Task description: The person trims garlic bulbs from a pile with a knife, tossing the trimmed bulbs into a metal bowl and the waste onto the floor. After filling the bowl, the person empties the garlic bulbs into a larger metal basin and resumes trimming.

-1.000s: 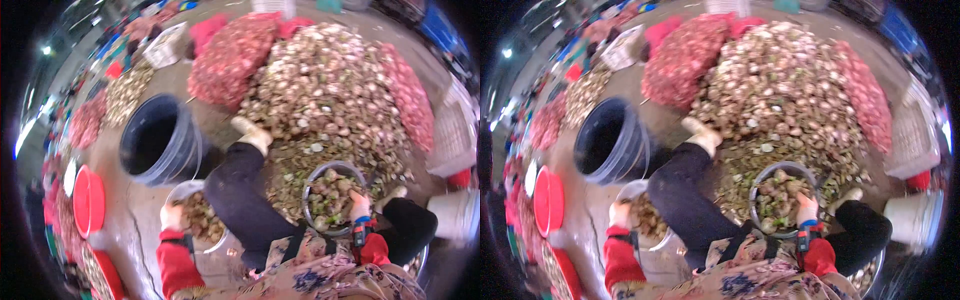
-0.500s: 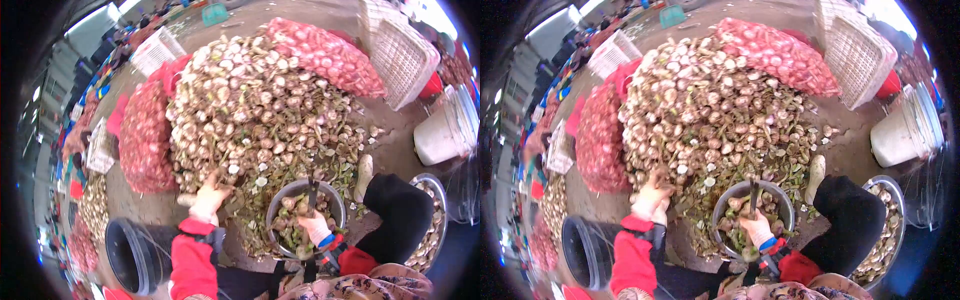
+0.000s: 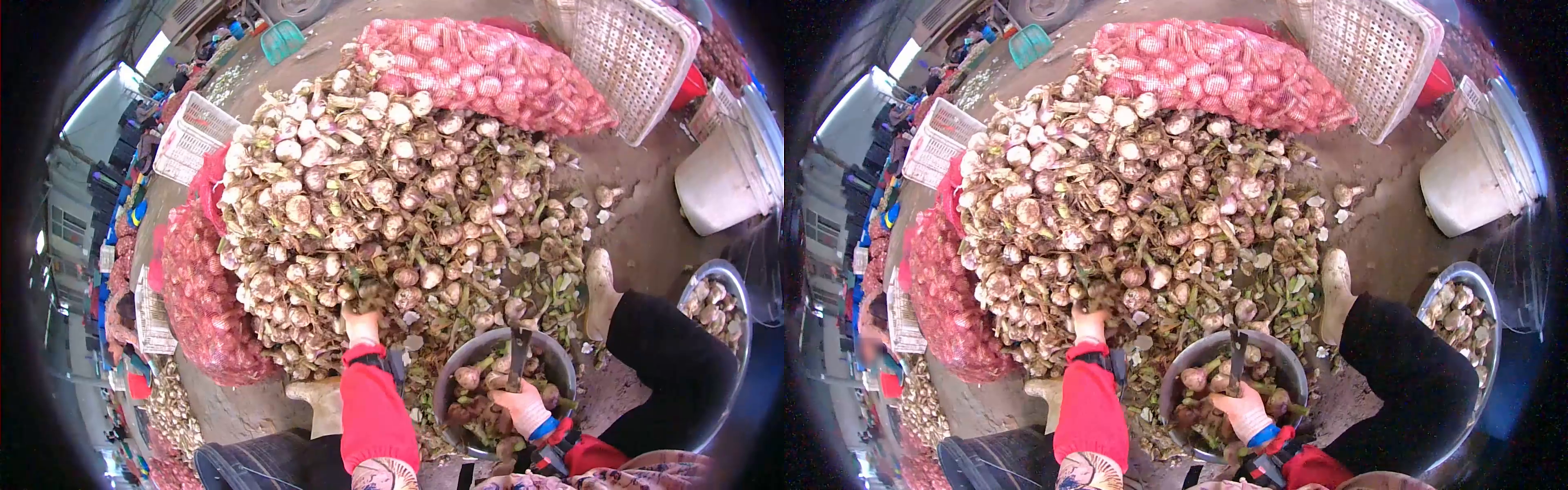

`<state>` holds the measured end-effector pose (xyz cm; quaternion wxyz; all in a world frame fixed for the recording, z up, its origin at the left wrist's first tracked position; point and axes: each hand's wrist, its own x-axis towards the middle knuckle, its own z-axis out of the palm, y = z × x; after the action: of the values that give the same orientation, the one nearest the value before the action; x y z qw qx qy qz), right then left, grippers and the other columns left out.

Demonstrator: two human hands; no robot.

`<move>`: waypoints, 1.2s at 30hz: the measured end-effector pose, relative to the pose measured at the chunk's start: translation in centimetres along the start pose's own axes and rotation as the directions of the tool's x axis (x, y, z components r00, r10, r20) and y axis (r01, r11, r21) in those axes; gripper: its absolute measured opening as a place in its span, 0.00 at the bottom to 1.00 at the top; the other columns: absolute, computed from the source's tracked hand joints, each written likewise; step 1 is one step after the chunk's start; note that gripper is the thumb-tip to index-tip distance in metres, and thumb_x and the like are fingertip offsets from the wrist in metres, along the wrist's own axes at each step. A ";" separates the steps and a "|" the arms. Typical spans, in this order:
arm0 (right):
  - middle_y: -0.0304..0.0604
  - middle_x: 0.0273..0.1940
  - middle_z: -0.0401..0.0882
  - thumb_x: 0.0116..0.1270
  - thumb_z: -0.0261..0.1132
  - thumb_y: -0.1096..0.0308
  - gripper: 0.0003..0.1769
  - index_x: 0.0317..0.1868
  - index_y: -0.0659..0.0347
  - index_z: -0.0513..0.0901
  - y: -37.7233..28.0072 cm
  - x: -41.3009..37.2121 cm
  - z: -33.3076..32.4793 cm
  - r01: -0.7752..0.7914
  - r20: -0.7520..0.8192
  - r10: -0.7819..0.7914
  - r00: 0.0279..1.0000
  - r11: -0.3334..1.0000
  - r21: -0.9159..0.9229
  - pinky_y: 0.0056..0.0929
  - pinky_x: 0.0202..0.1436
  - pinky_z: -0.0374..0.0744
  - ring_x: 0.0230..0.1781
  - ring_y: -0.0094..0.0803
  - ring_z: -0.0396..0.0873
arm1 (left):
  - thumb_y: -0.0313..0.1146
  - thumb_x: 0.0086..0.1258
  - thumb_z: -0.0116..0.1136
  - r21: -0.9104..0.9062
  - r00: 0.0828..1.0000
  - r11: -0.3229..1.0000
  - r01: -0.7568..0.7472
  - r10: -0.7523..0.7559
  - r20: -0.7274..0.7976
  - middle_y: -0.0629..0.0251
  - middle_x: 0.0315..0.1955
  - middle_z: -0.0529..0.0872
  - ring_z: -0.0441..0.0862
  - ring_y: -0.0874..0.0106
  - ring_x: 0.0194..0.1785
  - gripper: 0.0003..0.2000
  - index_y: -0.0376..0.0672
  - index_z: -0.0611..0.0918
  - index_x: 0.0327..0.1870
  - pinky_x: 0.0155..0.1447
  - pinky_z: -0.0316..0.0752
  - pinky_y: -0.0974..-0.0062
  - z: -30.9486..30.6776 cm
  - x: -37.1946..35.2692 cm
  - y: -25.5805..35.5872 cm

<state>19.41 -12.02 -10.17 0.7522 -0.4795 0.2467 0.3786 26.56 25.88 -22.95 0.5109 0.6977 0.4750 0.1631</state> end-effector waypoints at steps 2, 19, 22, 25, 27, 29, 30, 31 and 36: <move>0.34 0.42 0.80 0.56 0.67 0.78 0.19 0.50 0.62 0.78 1.5 0.7 -0.4 0.019 0.038 -0.020 0.999 1.000 0.006 0.24 0.48 0.74 0.41 0.24 0.76 | 0.15 0.44 0.61 -0.149 0.922 0.974 0.168 -0.101 0.375 0.60 0.46 0.80 0.80 0.65 0.43 0.38 0.41 0.67 0.65 0.45 0.78 0.67 -3.2 -6.3 3.4; 0.46 0.35 0.75 0.48 0.65 0.72 0.14 0.39 0.56 0.80 1.3 -8.5 4.4 0.809 0.737 -0.376 0.562 0.063 -0.585 0.41 0.41 0.77 0.38 0.48 0.77 | 0.20 0.55 0.64 0.059 0.818 0.910 -0.411 0.340 0.465 0.62 0.46 0.79 0.79 0.70 0.48 0.27 0.38 0.69 0.57 0.54 0.76 0.71 -17.3 -34.3 10.2; 0.46 0.37 0.76 0.44 0.64 0.75 0.17 0.39 0.56 0.80 0.6 -10.7 5.2 0.807 0.796 -0.207 0.568 -0.051 -0.589 0.42 0.41 0.77 0.40 0.48 0.78 | 0.23 0.63 0.57 -0.609 0.811 0.687 0.397 0.047 0.583 0.57 0.46 0.79 0.80 0.65 0.49 0.20 0.38 0.68 0.56 0.53 0.79 0.64 -17.8 -36.7 10.5; 0.46 0.38 0.77 0.43 0.64 0.75 0.17 0.39 0.56 0.80 0.8 -11.5 5.0 0.825 0.835 -0.150 0.530 -0.134 -0.548 0.42 0.42 0.77 0.41 0.47 0.78 | 0.30 0.70 0.48 -0.521 0.816 0.829 0.203 0.151 0.558 0.56 0.47 0.78 0.81 0.63 0.48 0.15 0.39 0.68 0.56 0.53 0.80 0.61 -17.9 -37.5 8.8; 0.46 0.38 0.77 0.43 0.65 0.73 0.17 0.39 0.57 0.81 1.0 -11.3 4.8 0.838 0.856 -0.163 0.491 -0.181 -0.515 0.42 0.43 0.77 0.41 0.47 0.78 | 0.31 0.70 0.48 -0.574 0.810 0.744 0.342 0.077 0.582 0.55 0.47 0.77 0.81 0.63 0.47 0.16 0.39 0.67 0.57 0.51 0.81 0.62 -17.7 -37.9 9.0; 0.46 0.37 0.77 0.44 0.64 0.73 0.15 0.37 0.57 0.80 1.1 -11.3 4.7 0.836 0.859 -0.180 0.479 -0.205 -0.509 0.42 0.42 0.77 0.40 0.47 0.79 | 0.27 0.68 0.51 -0.533 0.849 0.830 0.163 0.157 0.505 0.56 0.44 0.78 0.82 0.65 0.44 0.15 0.39 0.68 0.54 0.49 0.82 0.65 -17.2 -38.6 9.0; 0.46 0.36 0.77 0.44 0.64 0.73 0.13 0.35 0.57 0.79 1.2 -11.3 4.6 0.833 0.861 -0.194 0.469 -0.227 -0.505 0.42 0.42 0.77 0.39 0.47 0.79 | 0.23 0.65 0.54 -0.469 0.867 0.883 -0.016 0.245 0.433 0.57 0.41 0.79 0.82 0.67 0.42 0.15 0.38 0.68 0.51 0.46 0.82 0.67 -17.2 -38.9 8.9; 0.46 0.36 0.77 0.44 0.64 0.73 0.13 0.35 0.57 0.79 1.3 -11.3 4.5 0.832 0.860 -0.198 0.470 -0.226 -0.507 0.42 0.42 0.77 0.39 0.47 0.79 | 0.27 0.68 0.51 -0.544 0.896 0.817 0.192 0.081 0.438 0.60 0.40 0.79 0.82 0.68 0.40 0.12 0.40 0.69 0.50 0.45 0.82 0.68 -16.8 -38.0 7.0; 0.46 0.37 0.77 0.46 0.65 0.70 0.12 0.35 0.57 0.80 1.5 -10.8 4.3 0.800 0.834 -0.170 0.524 -0.239 -0.551 0.42 0.42 0.78 0.39 0.47 0.79 | 0.35 0.71 0.47 -0.652 0.912 0.728 0.214 0.090 0.399 0.61 0.37 0.80 0.82 0.64 0.38 0.08 0.42 0.72 0.45 0.43 0.82 0.66 -16.2 -40.5 8.3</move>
<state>11.83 -11.32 -1.23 0.3308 -0.7860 -0.4931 0.1724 -0.95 1.14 1.54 0.8230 0.4620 0.2888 0.1609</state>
